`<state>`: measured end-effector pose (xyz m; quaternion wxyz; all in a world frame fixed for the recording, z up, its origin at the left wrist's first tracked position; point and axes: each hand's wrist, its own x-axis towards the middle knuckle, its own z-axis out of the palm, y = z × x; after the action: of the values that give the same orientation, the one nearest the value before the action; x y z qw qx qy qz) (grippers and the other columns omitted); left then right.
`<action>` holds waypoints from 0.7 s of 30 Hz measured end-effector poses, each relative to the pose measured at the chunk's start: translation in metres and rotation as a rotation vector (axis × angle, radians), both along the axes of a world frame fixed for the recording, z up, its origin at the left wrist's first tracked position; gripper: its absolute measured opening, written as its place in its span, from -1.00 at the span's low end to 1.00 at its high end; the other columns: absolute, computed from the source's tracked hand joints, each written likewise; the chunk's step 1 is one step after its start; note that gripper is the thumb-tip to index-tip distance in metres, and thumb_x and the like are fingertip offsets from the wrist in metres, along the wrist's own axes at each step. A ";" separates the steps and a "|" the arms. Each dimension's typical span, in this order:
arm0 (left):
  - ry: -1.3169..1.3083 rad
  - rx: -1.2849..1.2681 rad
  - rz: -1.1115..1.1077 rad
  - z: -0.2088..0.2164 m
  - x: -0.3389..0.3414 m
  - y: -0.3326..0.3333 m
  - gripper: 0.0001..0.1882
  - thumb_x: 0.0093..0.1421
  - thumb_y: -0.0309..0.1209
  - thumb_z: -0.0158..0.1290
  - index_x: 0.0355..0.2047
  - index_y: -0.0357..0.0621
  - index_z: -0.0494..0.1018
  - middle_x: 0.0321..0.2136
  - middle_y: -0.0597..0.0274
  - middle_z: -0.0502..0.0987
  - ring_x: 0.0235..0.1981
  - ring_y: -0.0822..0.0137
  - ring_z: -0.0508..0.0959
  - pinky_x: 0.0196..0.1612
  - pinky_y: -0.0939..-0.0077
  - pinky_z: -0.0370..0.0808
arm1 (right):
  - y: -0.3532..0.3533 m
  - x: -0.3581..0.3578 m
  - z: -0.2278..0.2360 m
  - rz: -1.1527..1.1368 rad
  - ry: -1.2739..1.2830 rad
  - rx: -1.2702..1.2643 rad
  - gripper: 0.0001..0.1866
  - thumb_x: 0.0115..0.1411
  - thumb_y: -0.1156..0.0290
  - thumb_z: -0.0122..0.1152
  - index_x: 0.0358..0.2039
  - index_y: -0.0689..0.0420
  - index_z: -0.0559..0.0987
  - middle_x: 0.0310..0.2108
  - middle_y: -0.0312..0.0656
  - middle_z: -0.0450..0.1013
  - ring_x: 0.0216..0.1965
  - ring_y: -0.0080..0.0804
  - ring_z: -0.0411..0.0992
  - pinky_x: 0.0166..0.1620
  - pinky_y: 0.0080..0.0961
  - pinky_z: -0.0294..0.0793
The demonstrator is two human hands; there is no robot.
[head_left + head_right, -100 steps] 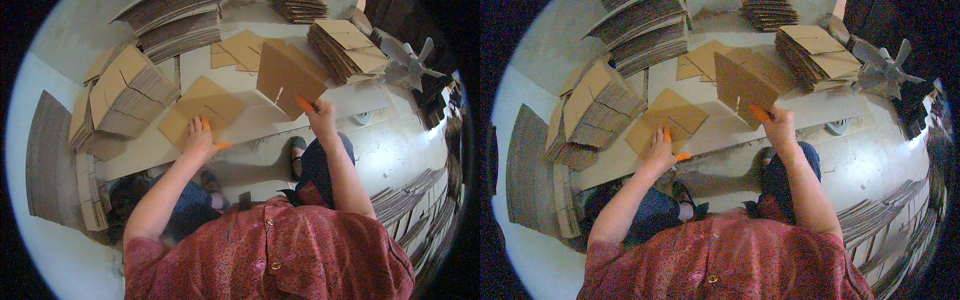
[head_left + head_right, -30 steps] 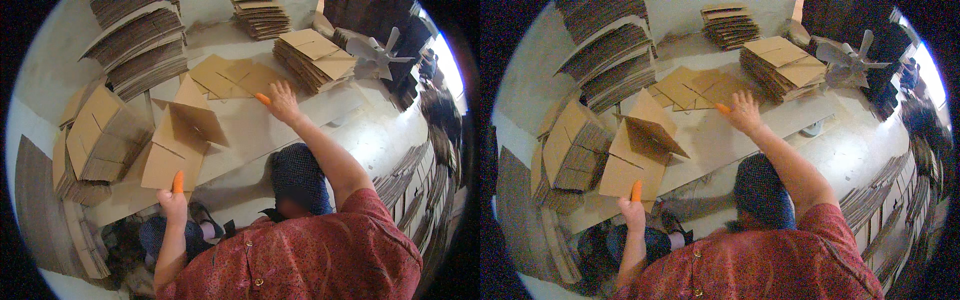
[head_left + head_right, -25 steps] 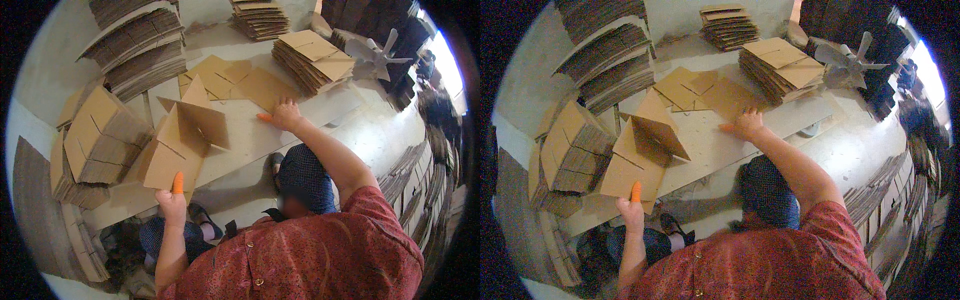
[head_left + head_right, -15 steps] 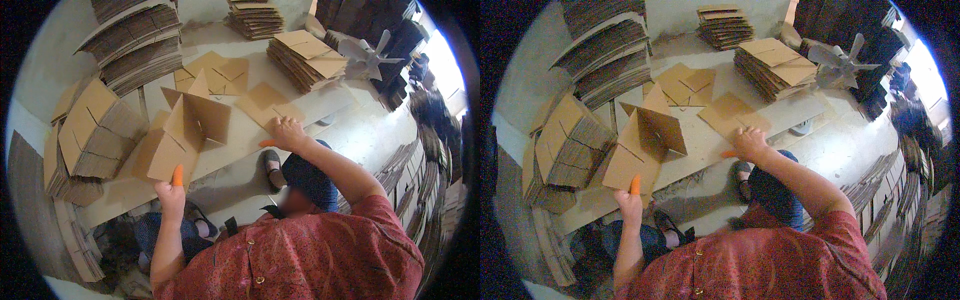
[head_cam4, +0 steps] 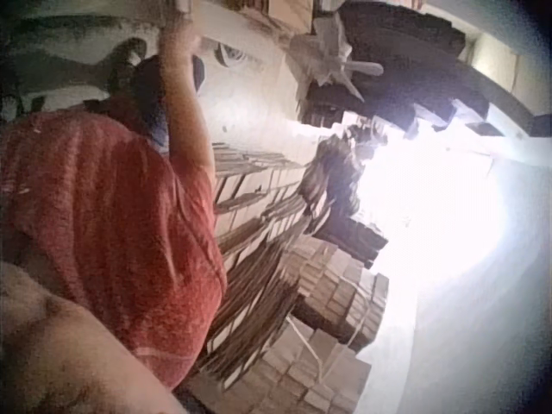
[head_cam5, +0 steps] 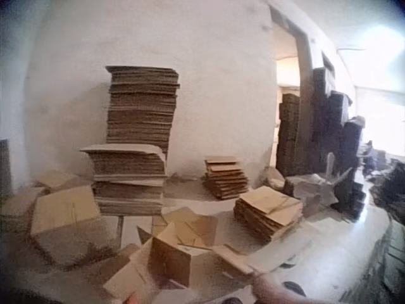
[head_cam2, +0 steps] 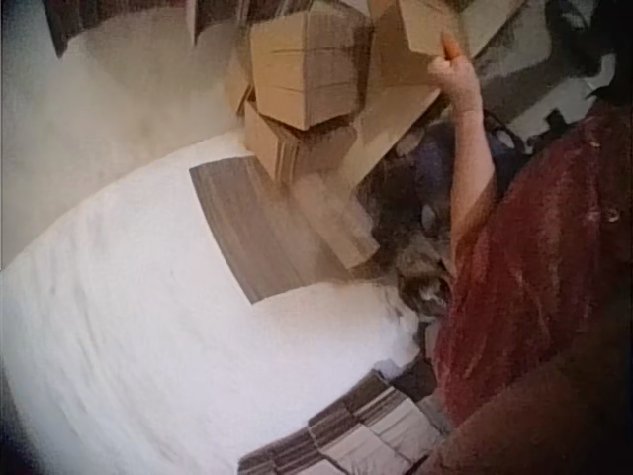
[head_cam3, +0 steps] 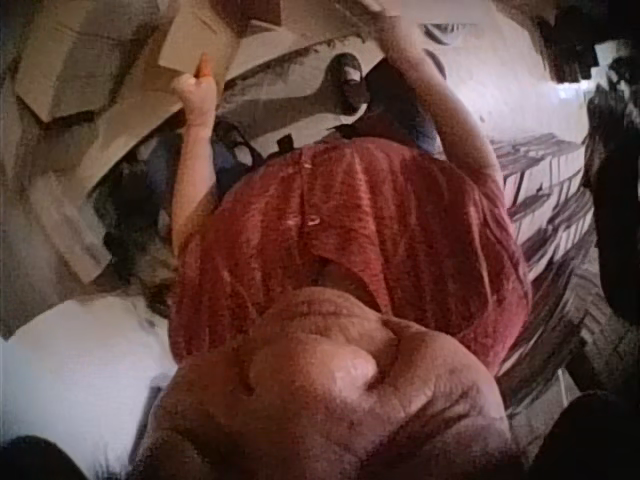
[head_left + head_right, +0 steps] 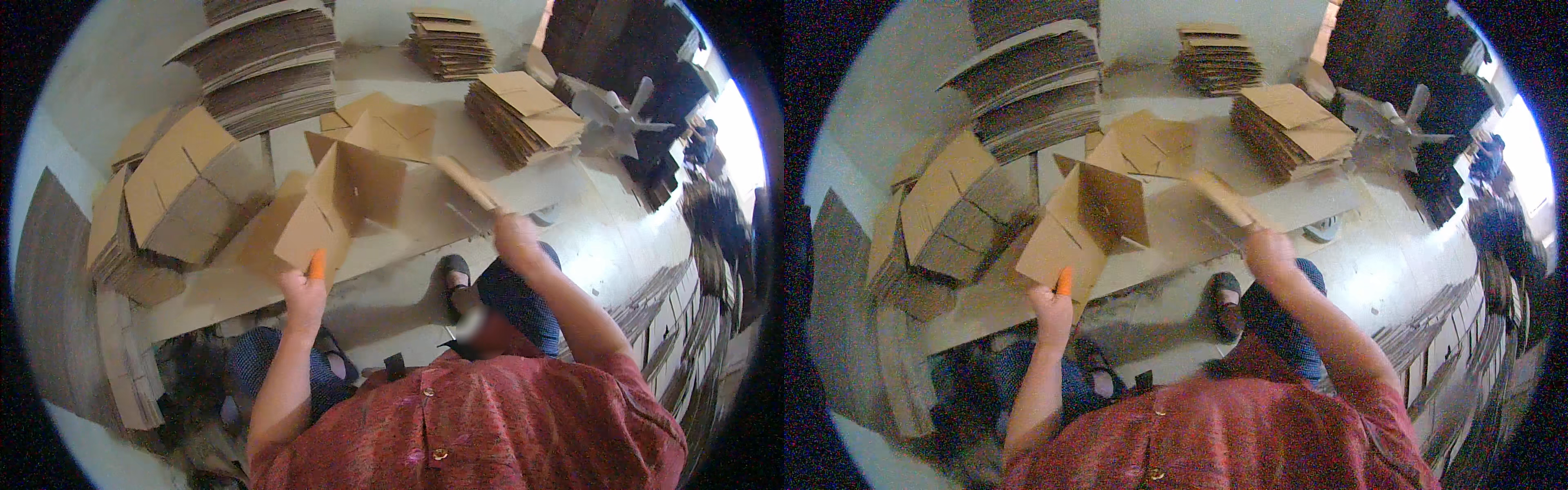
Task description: The person sits on the floor and repeatedly picks up flat cardboard pieces, folds them into box shapes, and stacks the assembled boxes on the table. The person handles the cardboard by hand without visible tools.
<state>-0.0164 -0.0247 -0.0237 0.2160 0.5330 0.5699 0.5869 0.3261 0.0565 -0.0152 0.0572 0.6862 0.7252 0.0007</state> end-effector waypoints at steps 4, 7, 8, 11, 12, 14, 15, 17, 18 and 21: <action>-0.029 -0.076 -0.033 0.011 0.005 -0.003 -0.78 0.13 -0.45 0.09 -0.32 -0.43 0.47 -0.33 0.17 0.56 -0.31 0.41 0.48 -0.21 0.49 0.39 | -0.025 0.031 0.053 -0.024 1.197 0.615 -0.78 0.23 0.43 -0.06 -0.21 0.27 0.48 -0.31 -0.16 0.45 -0.27 -0.49 0.40 -0.20 -0.46 0.44; 0.037 0.002 0.015 -0.004 0.005 0.006 -0.77 0.11 -0.41 0.12 -0.38 -0.43 0.49 -0.38 0.17 0.58 -0.36 0.37 0.52 -0.23 0.45 0.42 | -0.048 -0.003 0.093 0.067 1.813 0.600 -0.75 0.25 0.46 -0.07 -0.11 0.29 0.43 -0.20 -0.14 0.45 -0.17 -0.32 0.44 -0.13 -0.36 0.49; 0.049 -0.065 0.006 -0.003 0.007 0.004 -0.76 0.11 -0.40 0.12 -0.37 -0.43 0.49 -0.37 0.16 0.58 -0.36 0.36 0.52 -0.23 0.44 0.43 | -0.052 -0.015 0.094 0.183 1.960 0.547 -0.75 0.24 0.48 -0.07 -0.10 0.28 0.42 -0.19 -0.13 0.45 -0.16 -0.30 0.45 -0.13 -0.33 0.51; 0.109 -0.150 -0.036 0.007 0.016 0.003 -0.74 0.12 -0.39 0.10 -0.31 -0.40 0.48 -0.32 0.09 0.57 -0.32 0.33 0.52 -0.22 0.44 0.42 | -0.063 -0.084 0.091 0.339 2.168 0.489 -0.75 0.22 0.56 -0.06 -0.09 0.24 0.43 -0.13 -0.13 0.42 -0.16 -0.29 0.44 -0.13 -0.29 0.50; 0.140 -0.106 -0.059 0.007 0.017 0.004 -0.74 0.13 -0.39 0.09 -0.28 -0.38 0.47 -0.30 0.06 0.55 -0.30 0.30 0.51 -0.22 0.45 0.41 | -0.063 -0.104 0.085 0.395 2.185 0.459 -0.75 0.21 0.57 -0.05 -0.09 0.24 0.43 -0.11 -0.14 0.41 -0.17 -0.32 0.43 -0.12 -0.32 0.49; 0.207 -0.019 -0.053 0.003 0.019 0.005 -0.73 0.15 -0.39 0.07 -0.23 -0.36 0.45 -0.28 0.02 0.54 -0.28 0.27 0.50 -0.22 0.46 0.40 | -0.053 -0.136 0.071 0.470 2.145 0.431 -0.75 0.20 0.59 -0.02 -0.10 0.22 0.46 -0.17 -0.21 0.45 -0.20 -0.44 0.41 -0.13 -0.45 0.45; 0.245 0.023 -0.024 -0.007 0.019 0.005 -0.72 0.15 -0.38 0.07 -0.21 -0.36 0.44 -0.28 0.03 0.53 -0.28 0.26 0.50 -0.22 0.46 0.40 | -0.048 -0.145 0.066 0.417 2.003 0.430 -0.77 0.20 0.58 0.00 -0.12 0.21 0.48 -0.21 -0.25 0.47 -0.23 -0.50 0.40 -0.16 -0.51 0.43; 0.188 0.081 -0.021 -0.012 0.025 0.005 -0.73 0.12 -0.40 0.09 -0.24 -0.36 0.45 -0.31 0.08 0.54 -0.28 0.28 0.51 -0.21 0.44 0.40 | -0.040 -0.152 0.053 0.363 1.832 0.423 -0.79 0.19 0.57 0.01 -0.15 0.20 0.50 -0.26 -0.30 0.49 -0.27 -0.57 0.38 -0.20 -0.57 0.40; 0.089 0.100 -0.048 -0.012 0.028 0.007 -0.76 0.10 -0.42 0.12 -0.29 -0.37 0.47 -0.33 0.14 0.54 -0.27 0.30 0.51 -0.19 0.42 0.41 | -0.037 -0.154 0.048 0.361 1.800 0.418 -0.79 0.19 0.57 0.01 -0.16 0.19 0.50 -0.28 -0.30 0.50 -0.28 -0.58 0.38 -0.21 -0.58 0.39; 0.112 0.105 -0.081 -0.012 0.025 0.007 -0.77 0.06 -0.48 0.15 -0.28 -0.35 0.47 -0.29 0.20 0.52 -0.21 0.33 0.49 -0.13 0.42 0.41 | -0.037 -0.150 0.043 0.384 1.812 0.430 -0.81 0.19 0.58 0.01 -0.18 0.19 0.50 -0.31 -0.29 0.50 -0.32 -0.60 0.37 -0.25 -0.59 0.38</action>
<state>0.0087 -0.0181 -0.0358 0.1793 0.5981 0.5274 0.5761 0.1757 0.0192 0.0281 -0.6557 0.2907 0.5782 -0.3889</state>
